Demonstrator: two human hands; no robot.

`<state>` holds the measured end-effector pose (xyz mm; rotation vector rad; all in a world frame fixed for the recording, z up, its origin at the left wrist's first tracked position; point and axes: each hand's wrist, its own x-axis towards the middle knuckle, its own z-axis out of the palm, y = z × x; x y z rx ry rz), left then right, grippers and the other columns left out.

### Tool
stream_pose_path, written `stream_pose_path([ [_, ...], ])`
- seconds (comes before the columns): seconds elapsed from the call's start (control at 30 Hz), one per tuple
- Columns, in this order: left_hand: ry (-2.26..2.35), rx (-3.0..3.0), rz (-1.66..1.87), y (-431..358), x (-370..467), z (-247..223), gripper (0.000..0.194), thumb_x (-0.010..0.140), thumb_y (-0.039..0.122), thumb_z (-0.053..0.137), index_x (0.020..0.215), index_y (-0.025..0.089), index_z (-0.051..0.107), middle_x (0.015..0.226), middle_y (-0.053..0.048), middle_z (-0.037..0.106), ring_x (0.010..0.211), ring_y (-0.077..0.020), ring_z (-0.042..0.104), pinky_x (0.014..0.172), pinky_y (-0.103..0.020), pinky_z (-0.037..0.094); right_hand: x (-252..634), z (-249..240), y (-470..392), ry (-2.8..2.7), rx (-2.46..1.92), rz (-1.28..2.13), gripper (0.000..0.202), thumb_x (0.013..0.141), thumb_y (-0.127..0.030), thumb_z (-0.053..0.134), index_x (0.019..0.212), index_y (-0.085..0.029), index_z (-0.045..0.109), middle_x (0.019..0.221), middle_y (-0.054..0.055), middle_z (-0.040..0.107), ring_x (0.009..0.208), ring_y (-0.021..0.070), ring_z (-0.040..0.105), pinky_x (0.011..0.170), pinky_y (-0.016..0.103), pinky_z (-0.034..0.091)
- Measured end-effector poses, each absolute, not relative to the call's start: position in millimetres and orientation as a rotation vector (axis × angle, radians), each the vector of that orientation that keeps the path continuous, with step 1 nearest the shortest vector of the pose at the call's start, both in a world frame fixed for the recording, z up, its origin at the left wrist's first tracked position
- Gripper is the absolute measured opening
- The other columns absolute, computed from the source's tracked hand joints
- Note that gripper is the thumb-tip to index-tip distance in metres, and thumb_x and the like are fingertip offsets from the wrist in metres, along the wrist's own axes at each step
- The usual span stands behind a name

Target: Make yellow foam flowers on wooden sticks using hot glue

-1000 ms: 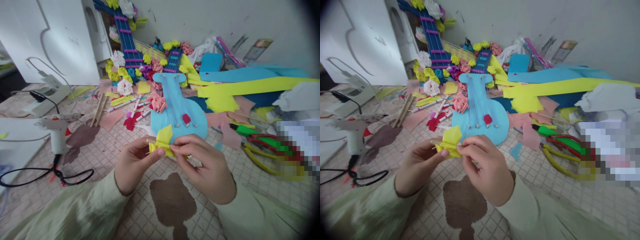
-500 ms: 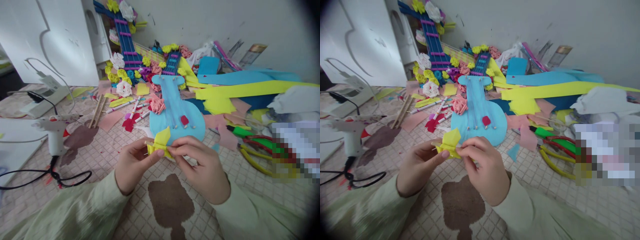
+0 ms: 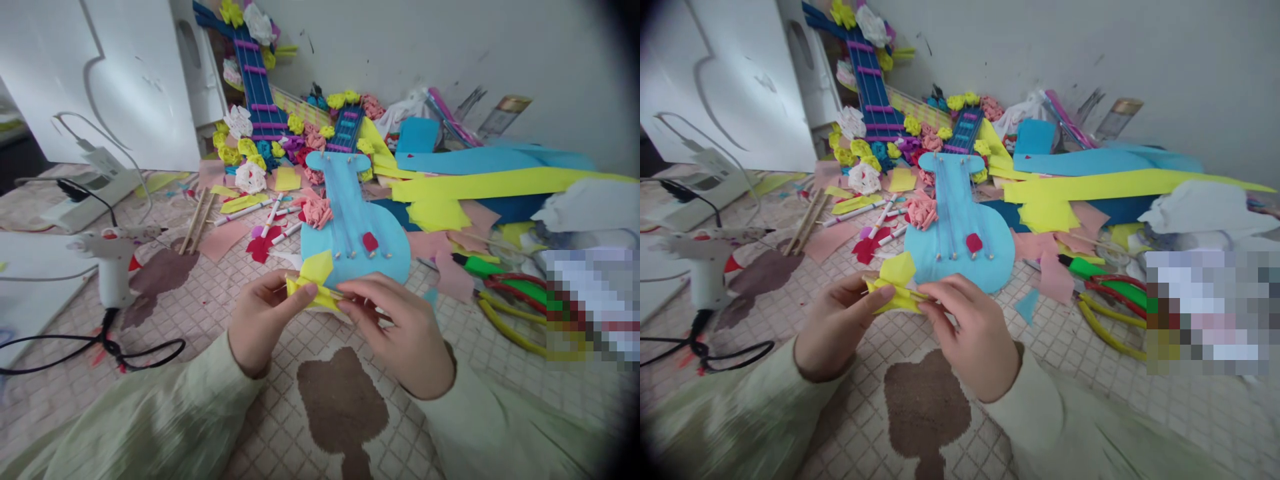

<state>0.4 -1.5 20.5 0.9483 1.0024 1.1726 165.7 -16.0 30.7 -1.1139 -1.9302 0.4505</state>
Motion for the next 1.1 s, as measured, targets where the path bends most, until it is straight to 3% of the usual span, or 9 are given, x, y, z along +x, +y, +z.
stream_pose_path([
  [0.37,0.983,0.896,1.302,7.5,-7.0,21.9,0.009,0.066,0.023,0.067,0.073,0.017,0.066,0.072,0.0,0.067,0.067,-0.0116,0.061,0.069,-0.026,0.049,171.6,36.5,-12.4,-1.876,-1.181,0.442,0.012,0.077,-0.014,0.052,0.08,-0.02,0.061,0.076,0.003,0.06,0.062,0.0119,0.054,0.052,0.025,0.046],
  [0.57,0.921,1.055,1.23,4.1,-6.1,23.4,0.021,0.066,0.022,0.068,0.086,0.02,0.066,0.089,-0.003,0.068,0.083,-0.0172,0.061,0.076,-0.029,0.048,173.6,36.7,-11.1,-1.795,-1.217,0.459,0.009,0.076,-0.013,0.055,0.078,-0.019,0.061,0.077,0.002,0.06,0.062,0.0103,0.055,0.048,0.021,0.043],
  [0.83,0.952,1.096,1.18,2.4,-4.9,25.8,0.019,0.065,0.021,0.069,0.084,0.019,0.067,0.083,-0.002,0.068,0.079,-0.0166,0.061,0.073,-0.029,0.048,173.0,36.4,-11.2,-1.794,-1.204,0.502,0.008,0.074,-0.013,0.056,0.077,-0.019,0.061,0.077,0.002,0.06,0.061,0.0101,0.055,0.046,0.02,0.043],
  [1.1,0.952,1.039,1.145,3.0,-3.4,22.5,0.019,0.065,0.022,0.069,0.084,0.018,0.067,0.086,-0.003,0.069,0.078,-0.0152,0.061,0.076,-0.029,0.047,170.8,33.5,-11.6,-1.771,-1.182,0.57,0.012,0.072,-0.012,0.057,0.062,-0.017,0.053,0.073,0.002,0.057,0.057,0.0091,0.051,0.044,0.02,0.042],
])
